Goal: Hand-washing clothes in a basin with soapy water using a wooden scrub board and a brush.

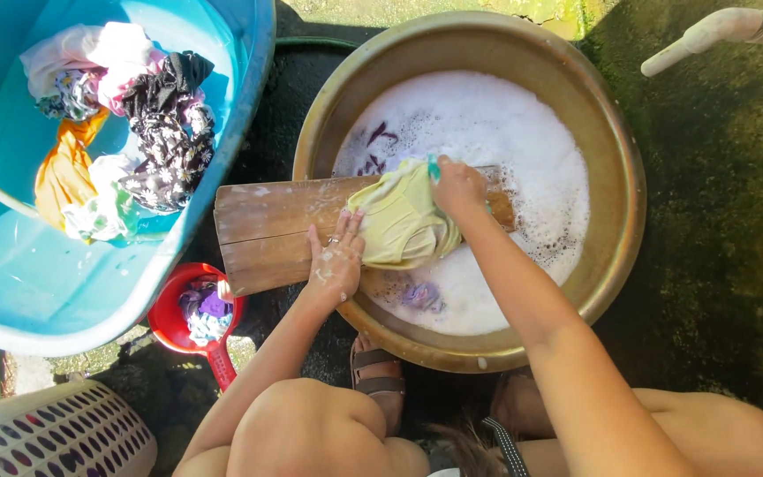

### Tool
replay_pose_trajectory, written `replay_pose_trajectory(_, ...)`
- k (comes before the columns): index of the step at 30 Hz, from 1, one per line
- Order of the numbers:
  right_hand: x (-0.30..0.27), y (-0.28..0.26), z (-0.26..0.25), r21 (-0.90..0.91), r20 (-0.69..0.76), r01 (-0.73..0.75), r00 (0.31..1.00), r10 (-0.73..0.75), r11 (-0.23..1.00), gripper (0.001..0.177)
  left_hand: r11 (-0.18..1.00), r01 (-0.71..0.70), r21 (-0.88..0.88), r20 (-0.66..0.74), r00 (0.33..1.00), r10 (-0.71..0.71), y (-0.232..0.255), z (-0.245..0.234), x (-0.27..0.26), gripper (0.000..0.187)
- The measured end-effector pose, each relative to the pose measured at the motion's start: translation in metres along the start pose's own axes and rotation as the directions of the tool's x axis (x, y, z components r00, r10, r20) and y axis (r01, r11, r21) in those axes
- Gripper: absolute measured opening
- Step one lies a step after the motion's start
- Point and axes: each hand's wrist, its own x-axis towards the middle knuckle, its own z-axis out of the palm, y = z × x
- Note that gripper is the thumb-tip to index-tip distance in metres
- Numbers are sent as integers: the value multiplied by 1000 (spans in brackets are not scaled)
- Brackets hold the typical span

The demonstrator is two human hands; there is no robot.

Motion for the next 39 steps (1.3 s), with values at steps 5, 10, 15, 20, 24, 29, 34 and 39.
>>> replay_pose_trajectory(5, -67, -37, 27, 116, -275, 402, 892, -359, 908, 39, 997, -70, -40, -231, 971, 59, -15, 37, 16, 38)
replay_pose_trajectory(10, -48, -10, -6, 300, 102, -151, 987, 126, 942, 32, 999, 31, -36, -27, 999, -32, 3, -2, -1, 26)
replay_pose_trajectory(15, -84, -39, 40, 234, -389, 327, 895, -220, 916, 31, 999, 0, -51, -47, 999, -2, -3, 10, 11, 33)
replay_pose_trajectory(20, -55, 18, 47, 246, -239, 47, 971, 13, 968, 37, 998, 9, -63, -29, 1000, -11, -3, 6, 4, 29)
replay_pose_trajectory(24, -57, -21, -17, 284, -38, -85, 994, 100, 955, 34, 1000, 13, -22, 26, 1000, -13, -1, 0, 14, 37)
replay_pose_trajectory(29, -37, -20, 34, 238, -292, 317, 925, -243, 918, 32, 997, -30, -77, -133, 991, 19, -2, 11, 8, 43)
replay_pose_trajectory(34, -11, -17, 14, 50, -58, -37, 997, 40, 998, 32, 997, -15, -78, -9, 1000, 14, 2, 2, 11, 43)
replay_pose_trajectory(39, -64, -51, 25, 129, -192, 369, 920, -342, 920, 34, 992, -114, -53, -329, 940, 91, -13, 51, 19, 61)
